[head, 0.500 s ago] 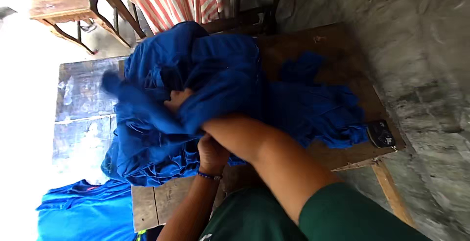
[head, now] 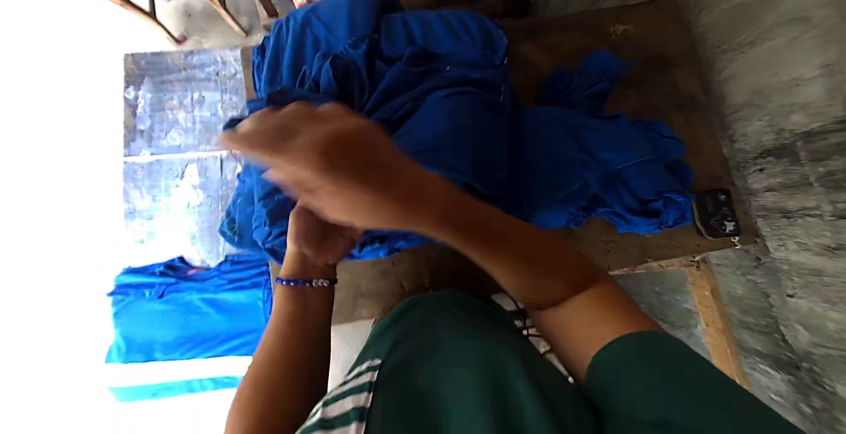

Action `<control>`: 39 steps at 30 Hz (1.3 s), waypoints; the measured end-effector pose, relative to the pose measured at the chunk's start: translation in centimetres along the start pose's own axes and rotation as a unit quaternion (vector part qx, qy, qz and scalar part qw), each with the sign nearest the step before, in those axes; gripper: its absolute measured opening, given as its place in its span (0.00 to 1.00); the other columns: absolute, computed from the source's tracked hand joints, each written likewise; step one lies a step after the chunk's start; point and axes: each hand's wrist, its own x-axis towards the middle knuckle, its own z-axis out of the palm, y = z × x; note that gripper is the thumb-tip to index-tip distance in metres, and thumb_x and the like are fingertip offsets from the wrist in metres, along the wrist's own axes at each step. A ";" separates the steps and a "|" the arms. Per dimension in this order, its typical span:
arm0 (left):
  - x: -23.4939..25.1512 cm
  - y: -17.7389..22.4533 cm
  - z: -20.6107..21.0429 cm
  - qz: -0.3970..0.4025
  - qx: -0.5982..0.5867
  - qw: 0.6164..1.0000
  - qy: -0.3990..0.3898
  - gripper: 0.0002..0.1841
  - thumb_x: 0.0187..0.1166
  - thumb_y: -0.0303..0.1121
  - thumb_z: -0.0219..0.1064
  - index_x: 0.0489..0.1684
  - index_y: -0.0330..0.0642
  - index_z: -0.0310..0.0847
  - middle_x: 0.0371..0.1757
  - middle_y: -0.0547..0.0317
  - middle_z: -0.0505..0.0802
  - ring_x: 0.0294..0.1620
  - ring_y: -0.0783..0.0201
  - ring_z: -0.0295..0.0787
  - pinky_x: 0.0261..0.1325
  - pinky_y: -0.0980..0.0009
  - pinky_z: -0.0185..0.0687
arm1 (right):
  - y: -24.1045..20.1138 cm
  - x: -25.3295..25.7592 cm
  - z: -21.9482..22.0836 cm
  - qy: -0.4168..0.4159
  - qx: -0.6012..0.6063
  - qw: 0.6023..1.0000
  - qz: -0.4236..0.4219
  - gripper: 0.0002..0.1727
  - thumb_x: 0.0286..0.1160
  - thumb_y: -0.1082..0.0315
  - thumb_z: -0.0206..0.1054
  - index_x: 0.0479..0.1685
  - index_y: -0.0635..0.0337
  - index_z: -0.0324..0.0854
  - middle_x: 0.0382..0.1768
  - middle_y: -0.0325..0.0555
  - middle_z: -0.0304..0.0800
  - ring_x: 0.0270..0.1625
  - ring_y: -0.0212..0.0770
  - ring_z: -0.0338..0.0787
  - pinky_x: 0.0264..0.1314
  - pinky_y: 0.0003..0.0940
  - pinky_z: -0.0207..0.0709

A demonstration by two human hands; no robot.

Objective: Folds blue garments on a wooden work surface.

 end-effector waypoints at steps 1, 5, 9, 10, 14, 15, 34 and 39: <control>-0.7 0.7 -0.2 -0.024 0.020 0.997 0.070 0.31 0.92 0.56 0.33 0.47 0.45 0.81 0.39 0.55 0.95 0.38 0.62 0.96 0.41 0.66 0.93 | 1.4 -2.9 -0.3 0.088 0.042 0.995 0.014 0.18 0.76 0.73 0.66 0.63 0.60 0.90 0.62 0.52 0.93 0.68 0.47 0.89 0.70 0.45 0.80; -3.1 1.0 -3.8 0.083 0.089 0.960 0.253 0.15 0.92 0.43 0.49 0.37 0.53 0.80 0.31 0.71 0.93 0.28 0.77 0.90 0.30 0.82 0.85 | 8.3 -16.7 -2.2 0.216 0.077 0.897 0.377 0.25 0.83 0.63 0.64 0.73 0.72 0.75 0.70 0.64 0.80 0.71 0.48 0.84 0.70 0.38 0.82; -4.9 -0.6 -9.1 0.247 0.182 0.866 0.394 0.27 0.84 0.36 0.63 0.79 0.39 0.63 0.70 0.53 0.79 0.64 0.64 0.80 0.64 0.63 0.80 | 9.2 -24.2 -0.7 0.233 0.209 0.730 0.607 0.39 0.83 0.48 0.64 0.85 0.63 0.60 0.77 0.60 0.73 0.73 0.49 0.79 0.69 0.47 0.78; -4.9 -0.7 -9.8 0.251 0.188 0.859 0.405 0.30 0.85 0.37 0.62 0.83 0.37 0.58 0.74 0.48 0.76 0.69 0.60 0.77 0.68 0.59 0.77 | 8.8 -24.8 -0.2 0.236 0.265 0.697 0.623 0.40 0.85 0.44 0.62 0.87 0.59 0.57 0.80 0.57 0.70 0.76 0.50 0.78 0.72 0.49 0.78; -3.8 0.3 -11.5 0.215 0.196 0.885 0.364 0.30 0.93 0.48 0.45 0.86 0.36 0.57 0.75 0.43 0.81 0.68 0.57 0.83 0.67 0.59 0.79 | 9.1 -24.4 1.2 0.225 0.367 0.653 0.623 0.39 0.90 0.38 0.44 0.89 0.58 0.56 0.80 0.54 0.71 0.77 0.46 0.78 0.73 0.49 0.79; -3.4 0.7 -11.7 0.213 0.203 0.892 0.343 0.32 0.94 0.52 0.41 0.86 0.35 0.59 0.75 0.42 0.81 0.68 0.56 0.83 0.68 0.57 0.79 | 9.2 -23.8 1.2 0.213 0.370 0.646 0.633 0.39 0.91 0.37 0.41 0.88 0.57 0.57 0.79 0.51 0.72 0.76 0.45 0.79 0.72 0.48 0.80; 0.2 2.2 -12.4 0.184 0.242 0.913 0.271 0.32 0.67 0.25 0.64 0.78 0.42 0.68 0.55 0.46 0.87 0.47 0.58 0.86 0.45 0.59 0.84 | 8.4 -25.0 0.0 0.194 0.204 0.690 0.667 0.40 0.71 0.87 0.57 0.89 0.64 0.57 0.80 0.65 0.69 0.72 0.53 0.77 0.64 0.50 0.78; -3.2 4.5 -8.4 0.399 0.462 0.755 0.239 0.40 0.74 0.43 0.62 0.89 0.33 0.58 0.91 0.32 0.58 0.91 0.45 0.55 0.88 0.50 0.57 | 4.1 -18.4 -9.3 0.224 -0.011 0.871 0.436 0.41 0.77 0.73 0.58 0.92 0.74 0.46 0.92 0.70 0.47 0.93 0.53 0.55 0.90 0.43 0.59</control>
